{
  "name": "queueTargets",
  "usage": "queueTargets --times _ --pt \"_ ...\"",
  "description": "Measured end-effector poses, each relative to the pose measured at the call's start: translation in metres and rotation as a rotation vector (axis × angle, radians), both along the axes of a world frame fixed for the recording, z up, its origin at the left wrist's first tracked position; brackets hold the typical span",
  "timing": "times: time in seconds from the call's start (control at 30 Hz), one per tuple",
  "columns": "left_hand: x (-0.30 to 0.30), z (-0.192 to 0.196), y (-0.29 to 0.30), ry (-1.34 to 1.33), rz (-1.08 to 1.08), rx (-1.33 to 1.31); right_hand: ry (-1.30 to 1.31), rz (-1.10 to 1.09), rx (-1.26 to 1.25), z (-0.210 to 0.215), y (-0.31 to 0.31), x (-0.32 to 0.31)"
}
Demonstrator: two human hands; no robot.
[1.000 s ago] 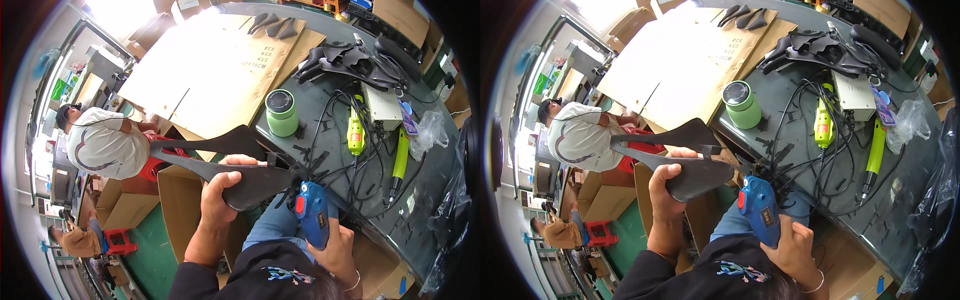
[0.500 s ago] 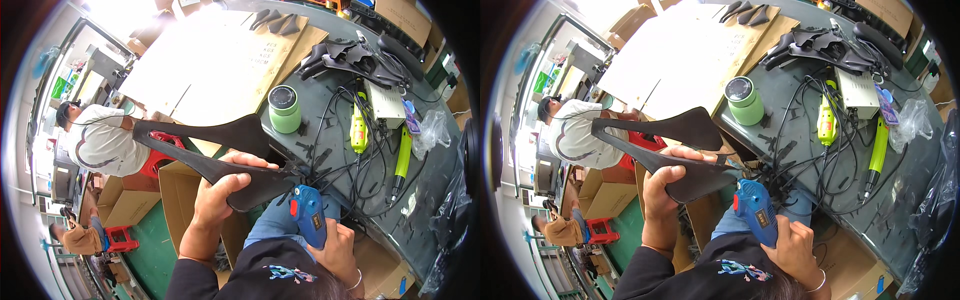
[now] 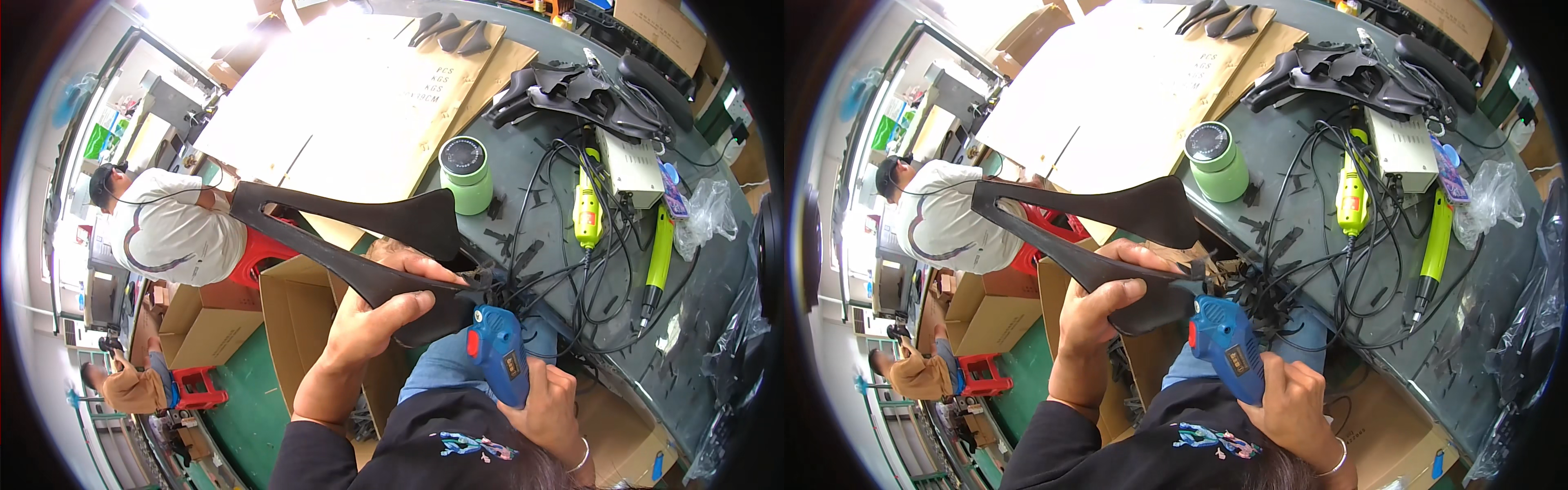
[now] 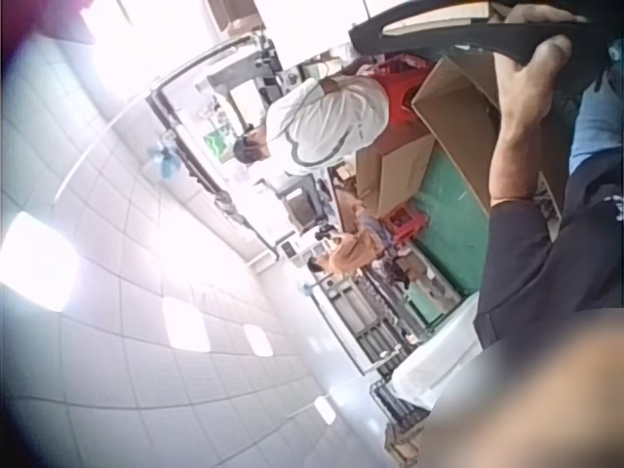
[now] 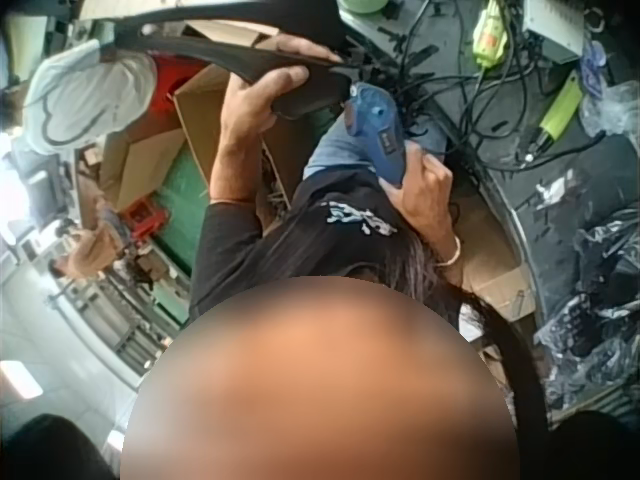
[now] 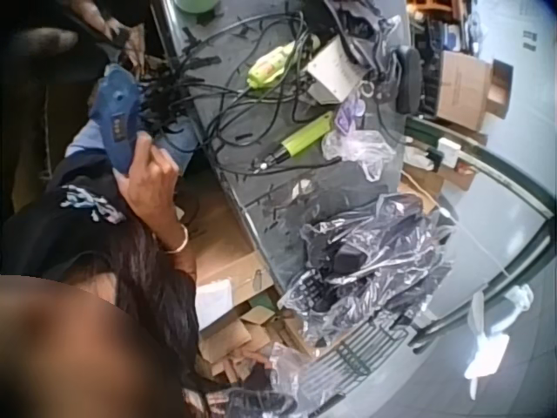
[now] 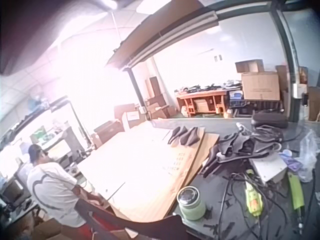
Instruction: Applying glue and attaching covers to bicycle saddle frames in a manufacturing workshop.
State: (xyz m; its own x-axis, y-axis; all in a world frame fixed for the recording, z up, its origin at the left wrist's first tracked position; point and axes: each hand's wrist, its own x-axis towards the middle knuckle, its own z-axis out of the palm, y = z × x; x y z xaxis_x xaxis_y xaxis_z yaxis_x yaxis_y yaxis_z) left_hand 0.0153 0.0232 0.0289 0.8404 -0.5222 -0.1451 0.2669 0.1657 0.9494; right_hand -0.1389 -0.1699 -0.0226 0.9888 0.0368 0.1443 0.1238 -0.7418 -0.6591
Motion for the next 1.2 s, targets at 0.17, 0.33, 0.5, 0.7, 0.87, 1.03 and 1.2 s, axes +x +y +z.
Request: queueTargets --times 0.17,0.33,0.5,0.7,0.87,1.03,1.2 --pt "-0.004 0.0 0.003 -0.047 0.048 0.078 -0.065 0.03 0.061 -0.003 0.006 0.003" --pt "-0.008 -0.017 0.041 0.016 0.27 -0.014 -0.042 -0.083 0.18 -0.006 0.009 0.003" --pt "-0.009 -0.065 0.111 0.094 0.942 -0.152 0.024 -0.225 0.073 -0.017 0.014 -0.001" --pt "-0.022 -0.213 0.26 0.34 1.609 -0.335 0.205 -0.301 0.219 -0.016 0.022 -0.001" --pt "-0.094 -0.338 0.312 0.526 1.878 -0.327 0.171 -0.214 0.226 -0.015 0.029 0.001" --pt "-0.128 -0.375 0.186 0.956 1.26 0.289 0.15 -0.227 0.183 -0.021 0.034 0.004" --pt "-0.064 -0.263 0.076 0.072 0.686 0.365 0.104 -0.249 0.182 -0.011 0.02 0.001"
